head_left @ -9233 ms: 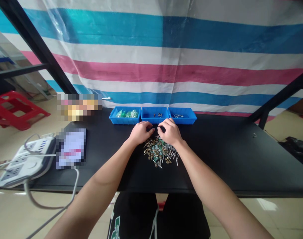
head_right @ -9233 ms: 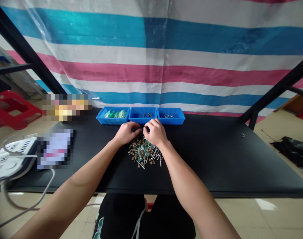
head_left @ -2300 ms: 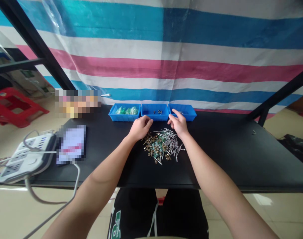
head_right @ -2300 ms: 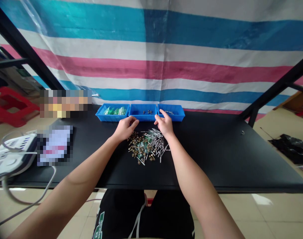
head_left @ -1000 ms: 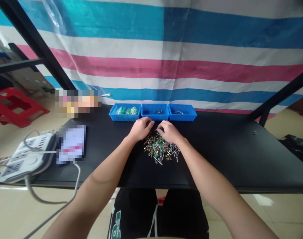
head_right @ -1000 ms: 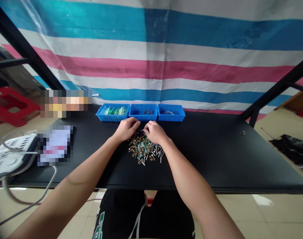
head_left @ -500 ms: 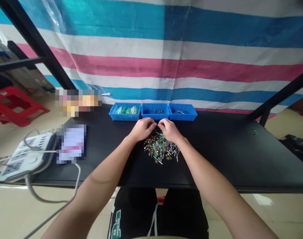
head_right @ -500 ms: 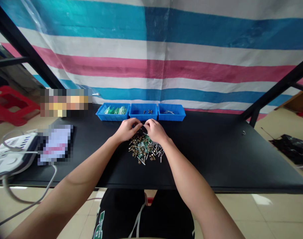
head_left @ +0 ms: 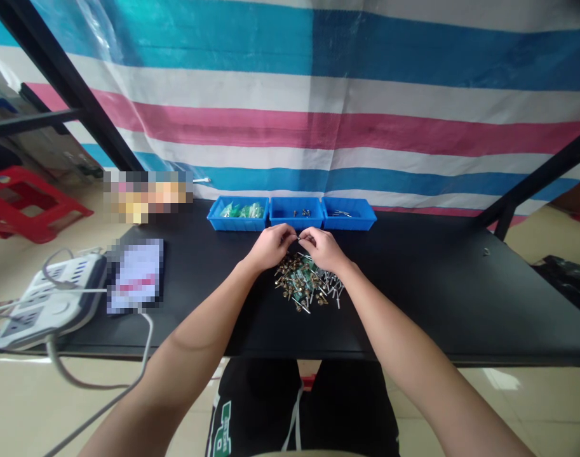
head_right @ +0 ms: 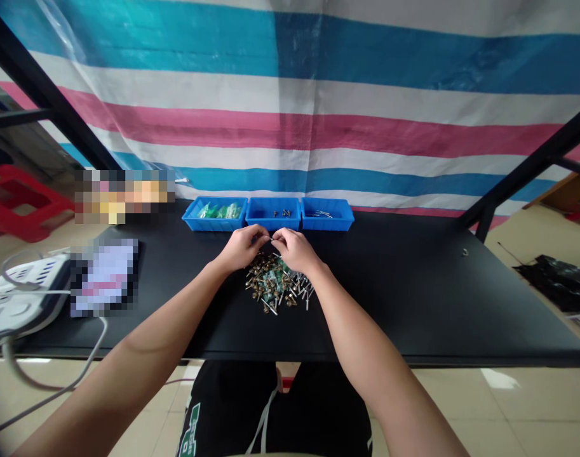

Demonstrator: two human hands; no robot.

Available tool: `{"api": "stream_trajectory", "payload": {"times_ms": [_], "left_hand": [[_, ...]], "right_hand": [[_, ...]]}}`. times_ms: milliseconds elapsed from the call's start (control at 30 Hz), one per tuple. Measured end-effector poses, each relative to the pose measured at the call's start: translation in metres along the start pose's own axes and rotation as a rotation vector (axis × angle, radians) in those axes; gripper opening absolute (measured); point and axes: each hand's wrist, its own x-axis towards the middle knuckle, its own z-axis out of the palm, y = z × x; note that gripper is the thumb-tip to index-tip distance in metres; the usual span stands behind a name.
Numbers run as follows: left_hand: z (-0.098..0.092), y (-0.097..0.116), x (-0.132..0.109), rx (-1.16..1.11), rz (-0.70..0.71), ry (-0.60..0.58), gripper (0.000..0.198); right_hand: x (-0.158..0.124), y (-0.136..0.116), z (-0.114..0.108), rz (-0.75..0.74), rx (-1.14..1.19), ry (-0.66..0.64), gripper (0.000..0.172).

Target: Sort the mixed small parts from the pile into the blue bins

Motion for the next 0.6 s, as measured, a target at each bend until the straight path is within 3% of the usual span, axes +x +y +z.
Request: {"api": "stream_trajectory", "payload": {"times_ms": [300,600], "left_hand": [[-0.0027,-0.0015,0.0009,0.051,-0.071,0.07,0.027],[-0.0035,0.0,0.0013,0.052,-0.126,0.113,0.036]], "right_hand": [[0.0011,0.0023,-0.0027,-0.035,-0.021,0.1,0.015],[-0.0022,-0.0057,-0.002,-0.006,0.084,-0.006,0.013]]}}
